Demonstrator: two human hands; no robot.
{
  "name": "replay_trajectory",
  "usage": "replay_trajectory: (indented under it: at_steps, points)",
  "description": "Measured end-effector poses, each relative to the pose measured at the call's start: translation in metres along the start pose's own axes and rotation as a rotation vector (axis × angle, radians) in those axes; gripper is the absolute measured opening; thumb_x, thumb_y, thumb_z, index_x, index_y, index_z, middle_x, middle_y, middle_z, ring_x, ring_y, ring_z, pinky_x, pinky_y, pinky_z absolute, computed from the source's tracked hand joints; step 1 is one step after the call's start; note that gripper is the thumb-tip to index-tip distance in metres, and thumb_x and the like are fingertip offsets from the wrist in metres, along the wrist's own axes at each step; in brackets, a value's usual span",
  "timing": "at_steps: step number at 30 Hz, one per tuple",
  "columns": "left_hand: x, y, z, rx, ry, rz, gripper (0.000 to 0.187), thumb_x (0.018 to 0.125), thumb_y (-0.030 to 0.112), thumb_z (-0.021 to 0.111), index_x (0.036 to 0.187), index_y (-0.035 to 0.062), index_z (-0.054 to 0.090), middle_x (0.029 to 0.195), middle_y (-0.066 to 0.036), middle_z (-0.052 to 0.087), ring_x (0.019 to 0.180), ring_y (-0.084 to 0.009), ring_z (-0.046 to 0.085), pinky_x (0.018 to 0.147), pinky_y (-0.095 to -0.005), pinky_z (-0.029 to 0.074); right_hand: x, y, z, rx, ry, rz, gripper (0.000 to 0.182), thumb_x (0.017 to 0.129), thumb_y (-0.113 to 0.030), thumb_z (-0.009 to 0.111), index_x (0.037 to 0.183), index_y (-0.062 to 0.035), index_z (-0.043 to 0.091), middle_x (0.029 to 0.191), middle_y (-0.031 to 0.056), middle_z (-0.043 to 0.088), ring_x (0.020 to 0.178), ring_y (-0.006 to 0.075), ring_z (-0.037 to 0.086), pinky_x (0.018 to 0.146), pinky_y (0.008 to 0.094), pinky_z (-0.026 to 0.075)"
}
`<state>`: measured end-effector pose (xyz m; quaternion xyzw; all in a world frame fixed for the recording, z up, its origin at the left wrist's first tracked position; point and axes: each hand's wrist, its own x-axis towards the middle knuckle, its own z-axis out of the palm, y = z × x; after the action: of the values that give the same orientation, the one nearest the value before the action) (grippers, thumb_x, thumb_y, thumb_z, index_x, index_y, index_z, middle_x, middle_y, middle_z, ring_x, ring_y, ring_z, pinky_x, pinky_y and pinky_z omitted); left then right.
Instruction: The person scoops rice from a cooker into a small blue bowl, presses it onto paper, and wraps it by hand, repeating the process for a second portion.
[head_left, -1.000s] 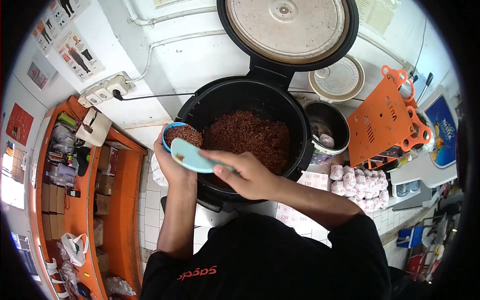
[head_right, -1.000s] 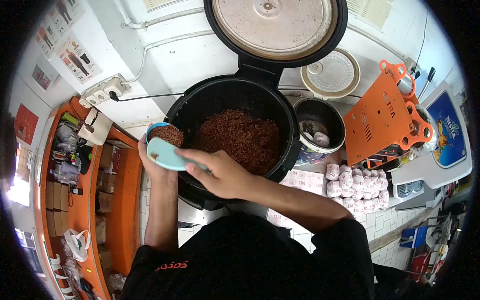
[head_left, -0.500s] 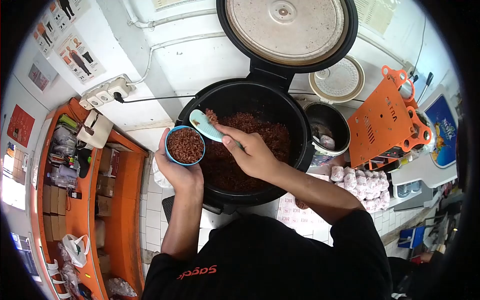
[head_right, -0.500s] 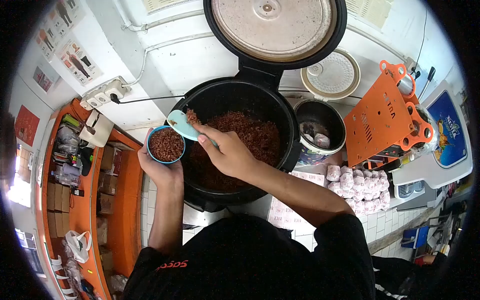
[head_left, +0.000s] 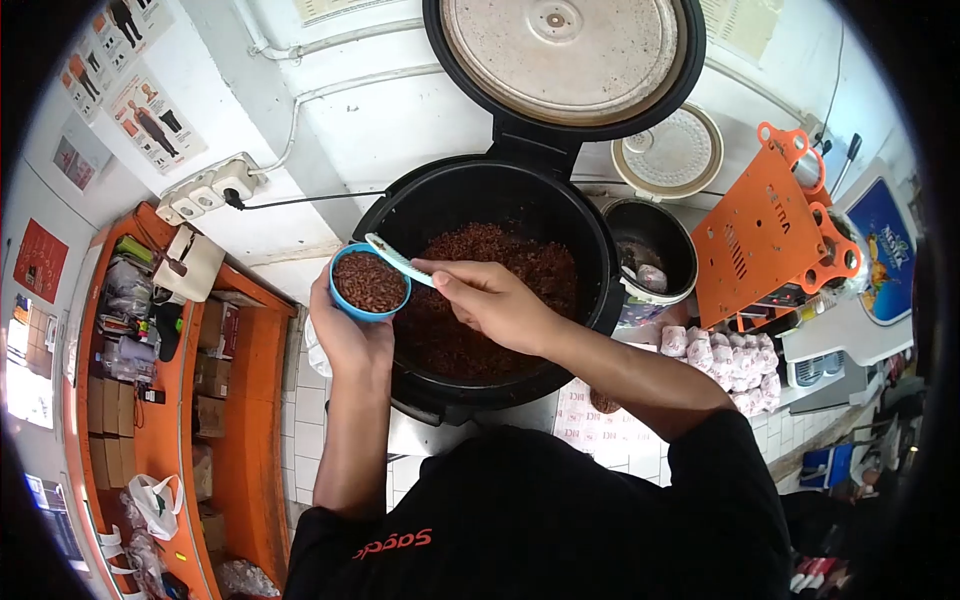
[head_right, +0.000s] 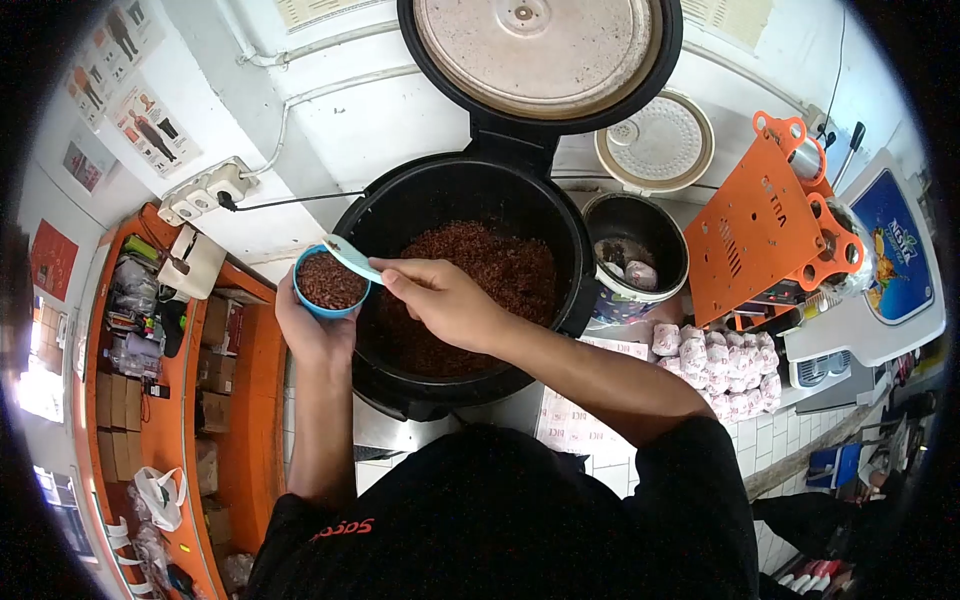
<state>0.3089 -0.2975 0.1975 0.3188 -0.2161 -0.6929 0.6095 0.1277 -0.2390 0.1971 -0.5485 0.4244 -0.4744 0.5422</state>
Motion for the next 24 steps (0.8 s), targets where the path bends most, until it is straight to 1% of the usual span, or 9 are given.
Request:
replay_trajectory:
  at_steps: [4, 7, 10, 15, 16, 18, 19, 22, 24]
  points:
    - [-0.014, 0.01, 0.011, 0.096, -0.039, -0.204, 0.051, 0.108, 0.045, 0.033, 0.121, 0.0055, 0.062, 0.114, -0.016, 0.069, 0.108, -0.0297, 0.068, 0.087, -0.0453, 0.059, 0.005, 0.0, -0.02, -0.453, -0.094, -0.436, 0.036, 0.104, -0.022, 0.059, 0.138, -0.0097, 0.063, 0.08, 0.0116, 0.072, 0.059, 0.0151, 0.061, 0.061, 0.0312, 0.049]
    - [-0.019, 0.005, 0.01, 0.186, -0.011, -0.252, 0.052, 0.106, 0.05, 0.037, 0.121, 0.0066, 0.062, 0.112, -0.015, 0.069, 0.105, -0.0274, 0.068, 0.085, -0.0436, 0.058, 0.009, -0.007, -0.025, -0.625, -0.24, -0.375, 0.034, 0.099, -0.015, 0.063, 0.133, -0.0146, 0.067, 0.074, 0.0203, 0.069, 0.051, 0.0227, 0.063, 0.054, 0.035, 0.047]
    - [-0.016, -0.003, 0.001, 0.301, 0.02, -0.203, 0.05, 0.106, 0.05, 0.04, 0.121, 0.0072, 0.061, 0.113, -0.013, 0.068, 0.106, -0.0252, 0.068, 0.084, -0.0422, 0.058, 0.007, 0.005, -0.018, -0.769, -0.223, -0.333, 0.034, 0.1, -0.016, 0.063, 0.133, -0.0141, 0.067, 0.076, 0.0202, 0.07, 0.055, 0.024, 0.066, 0.056, 0.0362, 0.049]
    - [-0.017, -0.006, -0.01, 0.171, -0.006, -0.208, 0.041, 0.107, 0.043, 0.041, 0.121, 0.0086, 0.06, 0.112, -0.008, 0.067, 0.106, -0.0221, 0.068, 0.085, -0.0399, 0.057, 0.007, -0.002, -0.01, -0.587, -0.134, -0.302, 0.033, 0.101, -0.018, 0.06, 0.133, -0.0091, 0.066, 0.092, 0.025, 0.072, 0.066, 0.0268, 0.071, 0.064, 0.0371, 0.053]
    - [-0.019, -0.003, -0.005, 0.122, 0.018, -0.175, 0.039, 0.107, 0.039, 0.04, 0.12, 0.0083, 0.061, 0.11, -0.007, 0.067, 0.104, -0.0205, 0.068, 0.084, -0.0378, 0.057, 0.005, -0.003, -0.007, -0.57, -0.036, -0.319, 0.034, 0.102, -0.017, 0.06, 0.133, -0.008, 0.066, 0.096, 0.0257, 0.072, 0.07, 0.0276, 0.073, 0.067, 0.0375, 0.054]
    - [-0.012, -0.009, -0.014, 0.176, -0.008, -0.061, 0.039, 0.107, 0.039, 0.04, 0.121, 0.0086, 0.061, 0.11, -0.007, 0.068, 0.102, -0.02, 0.068, 0.084, -0.037, 0.057, 0.005, 0.021, 0.01, -0.521, -0.097, -0.419, 0.035, 0.103, -0.018, 0.059, 0.135, -0.0061, 0.064, 0.101, 0.0266, 0.072, 0.079, 0.0306, 0.075, 0.074, 0.0377, 0.055]
    - [-0.01, -0.011, -0.019, 0.25, -0.017, -0.005, 0.039, 0.107, 0.038, 0.04, 0.122, 0.0092, 0.061, 0.11, -0.007, 0.068, 0.101, -0.0198, 0.068, 0.084, -0.0368, 0.056, 0.0, 0.023, 0.013, -0.544, -0.143, -0.2, 0.035, 0.104, -0.02, 0.057, 0.135, -0.0049, 0.063, 0.113, 0.0266, 0.07, 0.098, 0.0323, 0.074, 0.088, 0.0366, 0.054]
    - [-0.018, -0.013, -0.022, 0.139, -0.022, -0.068, 0.04, 0.106, 0.038, 0.04, 0.123, 0.0087, 0.061, 0.111, -0.008, 0.067, 0.102, -0.0209, 0.067, 0.087, -0.0395, 0.056, -0.002, 0.005, 0.007, -0.471, -0.185, -0.078, 0.037, 0.106, -0.023, 0.054, 0.137, -0.0048, 0.062, 0.129, 0.0183, 0.068, 0.119, 0.026, 0.066, 0.104, 0.0344, 0.048]
    - [-0.028, -0.005, -0.016, 0.019, -0.03, -0.049, 0.047, 0.106, 0.043, 0.039, 0.127, 0.0054, 0.058, 0.121, -0.014, 0.066, 0.113, -0.029, 0.065, 0.094, -0.0523, 0.055, -0.006, 0.013, 0.01, -0.246, -0.03, -0.182, 0.04, 0.106, -0.026, 0.054, 0.141, -0.007, 0.059, 0.123, 0.019, 0.07, 0.116, 0.0194, 0.065, 0.1, 0.0328, 0.048]
